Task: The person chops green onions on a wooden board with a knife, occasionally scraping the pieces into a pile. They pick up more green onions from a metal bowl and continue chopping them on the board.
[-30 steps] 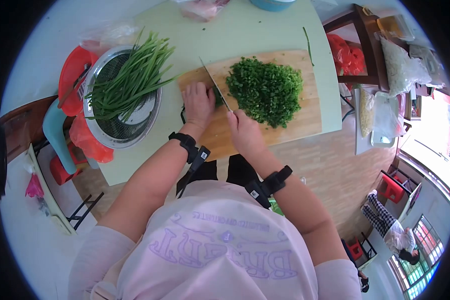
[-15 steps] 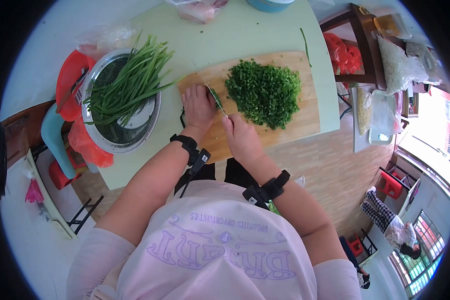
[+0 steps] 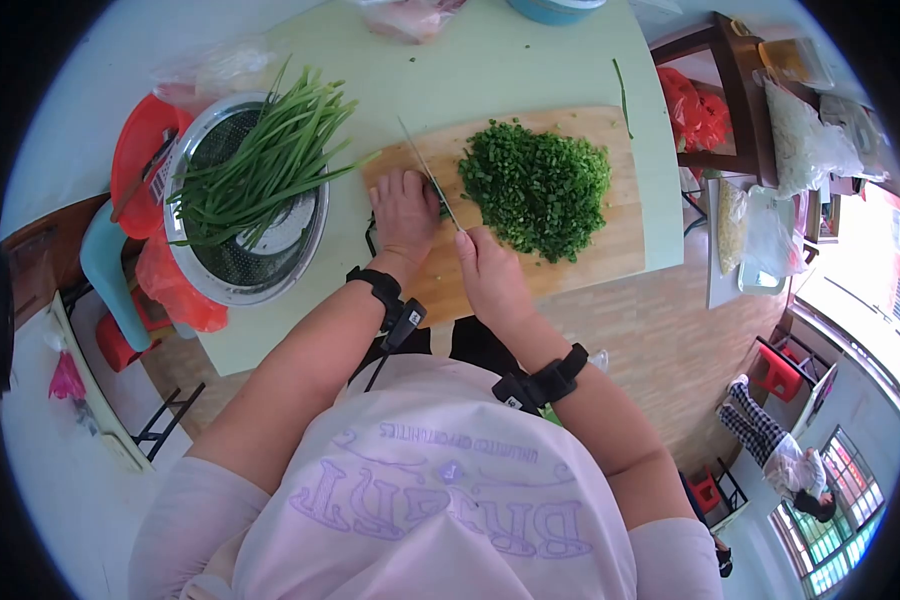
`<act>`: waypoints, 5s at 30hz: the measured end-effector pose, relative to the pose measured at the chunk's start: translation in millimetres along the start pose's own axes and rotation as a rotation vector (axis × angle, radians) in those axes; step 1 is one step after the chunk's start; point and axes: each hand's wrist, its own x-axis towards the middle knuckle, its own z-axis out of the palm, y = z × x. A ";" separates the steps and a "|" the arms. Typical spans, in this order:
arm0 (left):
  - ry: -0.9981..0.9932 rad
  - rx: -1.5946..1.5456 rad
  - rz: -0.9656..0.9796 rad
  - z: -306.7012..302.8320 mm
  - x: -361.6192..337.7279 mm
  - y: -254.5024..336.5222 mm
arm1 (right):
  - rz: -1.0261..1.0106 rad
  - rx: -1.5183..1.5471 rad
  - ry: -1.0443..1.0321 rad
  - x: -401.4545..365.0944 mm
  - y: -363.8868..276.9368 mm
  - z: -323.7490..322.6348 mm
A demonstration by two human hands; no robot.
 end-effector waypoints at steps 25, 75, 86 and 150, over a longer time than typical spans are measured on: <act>-0.021 0.004 0.019 -0.4 1.2 -2.6 | -0.050 -0.126 -0.022 7.1 4.1 5.3; -0.046 -0.060 0.089 -14.7 3.9 -9.1 | 0.061 0.113 0.058 -6.0 52.5 -15.9; -0.232 -0.144 0.263 -43.6 -2.6 -17.7 | 0.098 0.169 0.037 -12.6 49.5 -18.7; -0.064 -0.273 0.385 -9.2 6.8 -3.7 | -0.096 -0.290 0.138 -8.2 22.1 -7.7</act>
